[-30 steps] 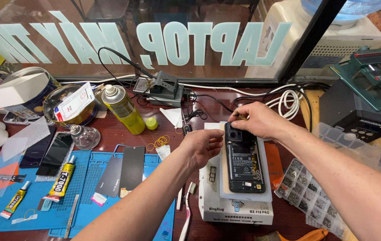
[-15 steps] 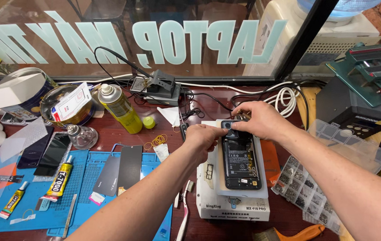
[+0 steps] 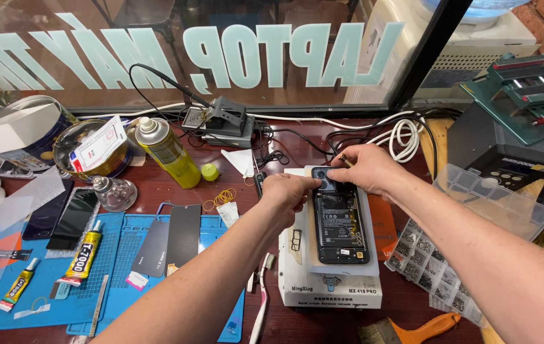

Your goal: The person uses a soldering iron to work on the internal components of a disassembled smartphone. They repeatedly heat and adjust small parts on the motherboard and camera module while the phone rests on a box.

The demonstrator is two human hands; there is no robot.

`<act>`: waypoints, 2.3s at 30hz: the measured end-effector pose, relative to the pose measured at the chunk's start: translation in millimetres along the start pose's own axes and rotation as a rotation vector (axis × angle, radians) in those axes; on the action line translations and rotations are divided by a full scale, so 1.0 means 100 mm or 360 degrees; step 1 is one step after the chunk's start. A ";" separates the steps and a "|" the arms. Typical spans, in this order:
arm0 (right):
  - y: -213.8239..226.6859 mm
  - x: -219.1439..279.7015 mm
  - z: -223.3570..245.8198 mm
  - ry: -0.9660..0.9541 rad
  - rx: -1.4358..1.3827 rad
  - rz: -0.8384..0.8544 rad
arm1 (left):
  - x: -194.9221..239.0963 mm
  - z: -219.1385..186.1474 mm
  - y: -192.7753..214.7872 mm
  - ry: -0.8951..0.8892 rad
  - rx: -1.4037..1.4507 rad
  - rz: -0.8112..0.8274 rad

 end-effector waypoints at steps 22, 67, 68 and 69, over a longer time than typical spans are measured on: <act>0.00 0.05 -0.03 -0.0436 -0.0333 0.0036 | -0.02 -0.05 0.03 0.0023 -0.0095 0.0070; 0.15 0.30 0.16 0.0408 0.0014 -0.0063 | -0.08 -0.05 0.27 0.0213 0.0552 0.0453; 0.20 0.31 0.14 0.0290 0.0049 -0.0161 | -0.02 -0.10 0.30 0.0253 0.0755 0.0507; 0.28 0.33 0.12 0.0172 0.0084 -0.0258 | 0.06 -0.15 0.32 0.0293 0.0959 0.0560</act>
Point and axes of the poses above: each hand's wrist, its own x-axis away from the middle knuckle, its own y-axis out of the back of the hand, z = x × y, the point moved 5 cm from there along -x, towards the middle knuckle, and after that the axes turned 5 degrees about -z, right-handed, at the moved point
